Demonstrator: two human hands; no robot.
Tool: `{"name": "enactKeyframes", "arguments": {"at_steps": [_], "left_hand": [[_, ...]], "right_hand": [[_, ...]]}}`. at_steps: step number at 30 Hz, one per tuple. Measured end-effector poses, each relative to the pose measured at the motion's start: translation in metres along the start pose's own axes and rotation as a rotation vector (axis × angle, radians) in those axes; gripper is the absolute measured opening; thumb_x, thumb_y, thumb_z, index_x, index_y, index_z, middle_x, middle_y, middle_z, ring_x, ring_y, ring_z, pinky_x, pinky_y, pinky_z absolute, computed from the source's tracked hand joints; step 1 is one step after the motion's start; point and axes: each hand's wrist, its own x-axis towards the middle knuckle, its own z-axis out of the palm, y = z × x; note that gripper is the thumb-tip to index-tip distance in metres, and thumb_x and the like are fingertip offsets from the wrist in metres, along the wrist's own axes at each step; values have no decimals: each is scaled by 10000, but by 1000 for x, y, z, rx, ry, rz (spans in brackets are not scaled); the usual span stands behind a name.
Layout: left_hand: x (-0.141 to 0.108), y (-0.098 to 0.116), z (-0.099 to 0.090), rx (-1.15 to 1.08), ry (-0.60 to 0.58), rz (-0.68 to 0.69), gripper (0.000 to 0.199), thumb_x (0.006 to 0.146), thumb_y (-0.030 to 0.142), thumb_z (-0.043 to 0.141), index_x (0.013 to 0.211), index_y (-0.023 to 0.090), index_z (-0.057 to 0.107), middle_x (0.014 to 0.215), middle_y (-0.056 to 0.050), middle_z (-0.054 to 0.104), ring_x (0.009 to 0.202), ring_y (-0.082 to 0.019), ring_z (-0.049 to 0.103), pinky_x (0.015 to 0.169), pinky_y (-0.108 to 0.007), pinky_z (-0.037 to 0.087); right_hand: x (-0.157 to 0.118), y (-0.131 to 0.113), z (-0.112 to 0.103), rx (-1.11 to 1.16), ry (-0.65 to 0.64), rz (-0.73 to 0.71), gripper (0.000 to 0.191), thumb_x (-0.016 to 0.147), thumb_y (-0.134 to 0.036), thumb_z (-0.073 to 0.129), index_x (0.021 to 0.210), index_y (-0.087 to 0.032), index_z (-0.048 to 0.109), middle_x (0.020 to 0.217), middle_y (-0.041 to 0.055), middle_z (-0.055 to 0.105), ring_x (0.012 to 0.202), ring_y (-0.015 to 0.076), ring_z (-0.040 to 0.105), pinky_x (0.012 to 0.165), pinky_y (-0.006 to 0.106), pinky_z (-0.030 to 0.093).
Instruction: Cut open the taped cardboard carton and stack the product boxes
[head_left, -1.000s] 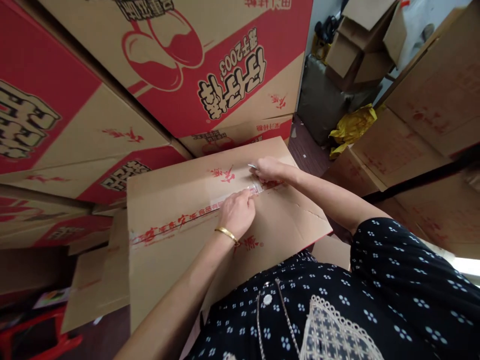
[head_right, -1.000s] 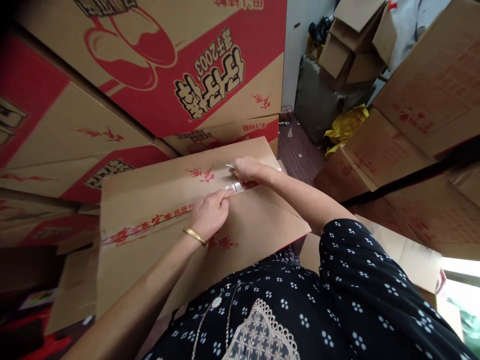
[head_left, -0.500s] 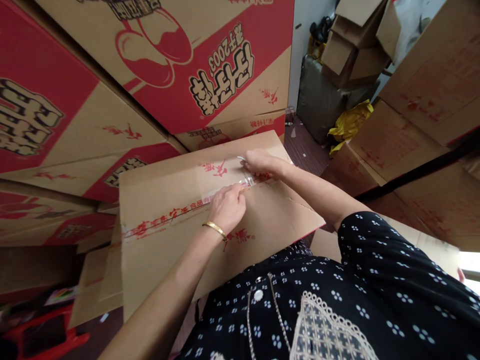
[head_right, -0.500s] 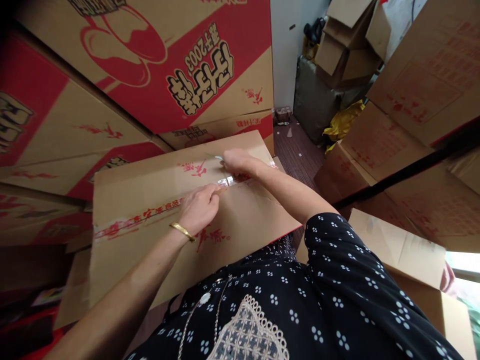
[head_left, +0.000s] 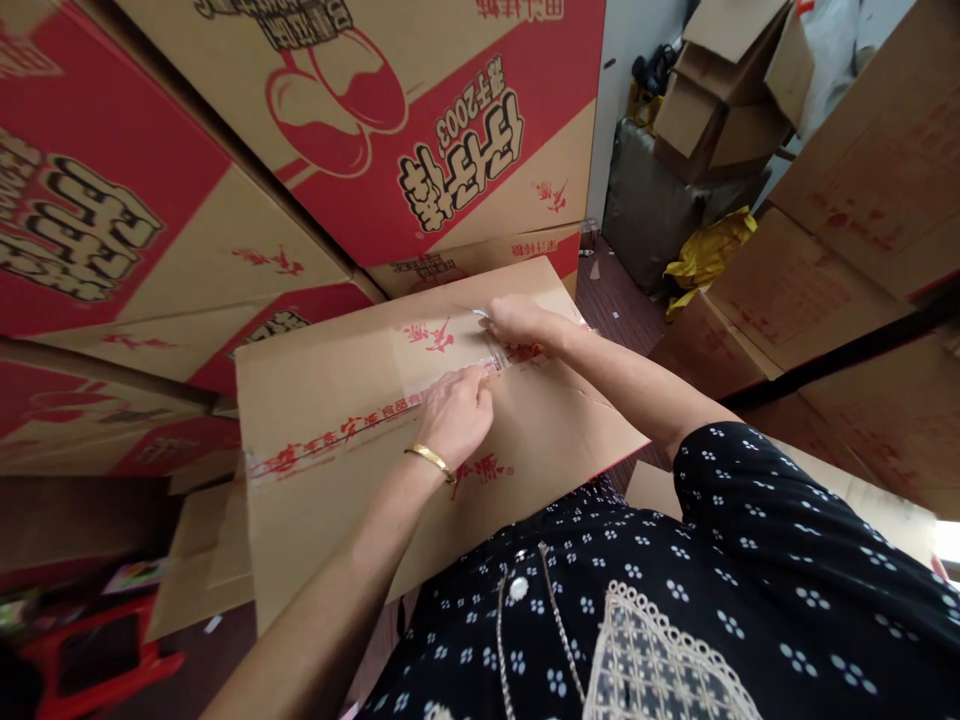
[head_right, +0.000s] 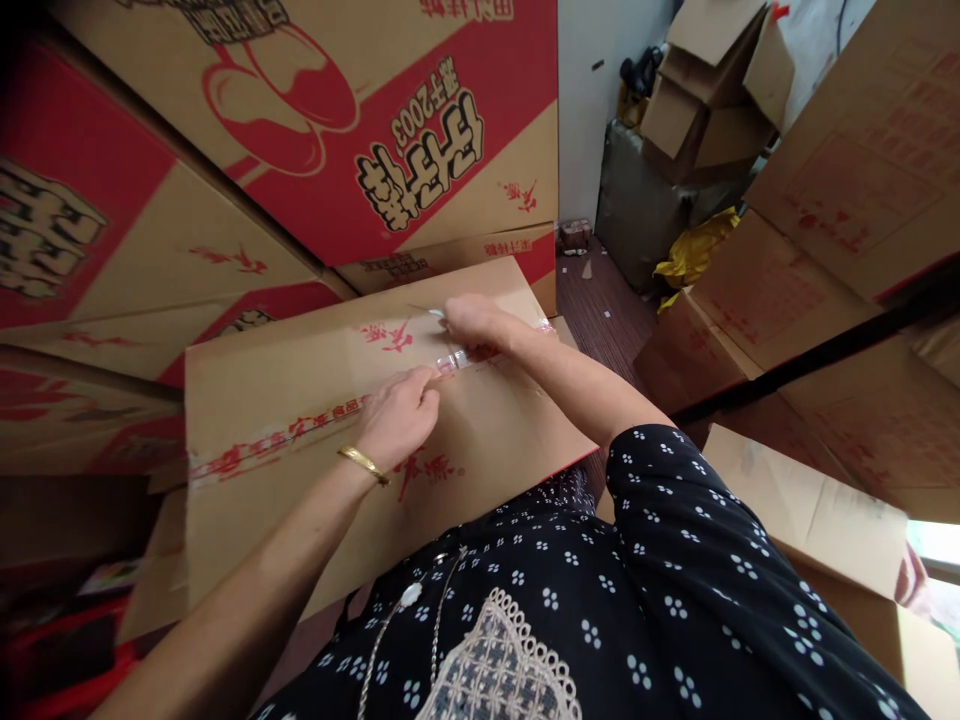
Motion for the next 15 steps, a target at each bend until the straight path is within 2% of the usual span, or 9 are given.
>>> {"name": "enactKeyframes", "arguments": {"at_steps": [3, 5, 7, 9, 12, 13, 15], "left_hand": [[7, -3, 3, 1, -16, -31, 368, 882, 151, 364, 1095, 131, 663, 1097, -159, 722, 1072, -304, 657, 927, -370, 477], [14, -5, 4, -6, -32, -60, 359, 925, 198, 343, 1073, 154, 667, 1086, -142, 731, 1050, -297, 668, 877, -354, 471], [23, -8, 3, -28, -56, -73, 380, 973, 282, 321, 1093, 195, 671, 1087, -109, 742, 1029, -287, 677, 828, -341, 460], [32, -10, 0, -42, -108, -84, 392, 992, 361, 322, 1126, 241, 670, 1055, -77, 755, 997, -277, 687, 787, -329, 447], [47, -11, -6, 25, -206, -106, 388, 978, 386, 339, 1092, 247, 683, 1023, -84, 763, 970, -284, 693, 750, -327, 428], [51, -11, -8, 60, -233, -108, 390, 971, 381, 339, 1061, 237, 689, 1024, -97, 762, 969, -292, 693, 743, -332, 423], [59, -10, -14, 108, -278, -99, 397, 957, 375, 334, 1006, 227, 699, 1032, -112, 761, 961, -302, 691, 728, -340, 414]], "right_hand": [[1, -2, -1, 48, -16, 10, 350, 994, -279, 500, 891, -40, 733, 863, 209, 744, 793, 266, 719, 737, 308, 529], [2, 4, -3, 228, -82, 32, 369, 1011, -255, 443, 851, -50, 704, 832, 178, 742, 673, 209, 694, 655, 279, 534], [3, 17, -9, 460, -134, 43, 306, 1002, -180, 417, 896, -59, 678, 835, 136, 744, 602, 151, 661, 597, 238, 520], [1, 39, -18, 546, -46, 50, 221, 971, -111, 449, 980, -76, 666, 863, 95, 745, 601, 110, 642, 603, 202, 496], [-14, 78, -30, 367, 184, 134, 232, 1006, -201, 486, 954, -105, 691, 836, 73, 730, 654, 102, 624, 659, 197, 440], [-22, 88, -30, 286, 208, 182, 288, 1023, -266, 486, 910, -110, 700, 819, 79, 723, 686, 114, 624, 672, 206, 418], [-43, 102, -24, 190, 173, 271, 384, 1039, -349, 469, 839, -124, 708, 807, 87, 713, 746, 137, 624, 679, 225, 371]]}}
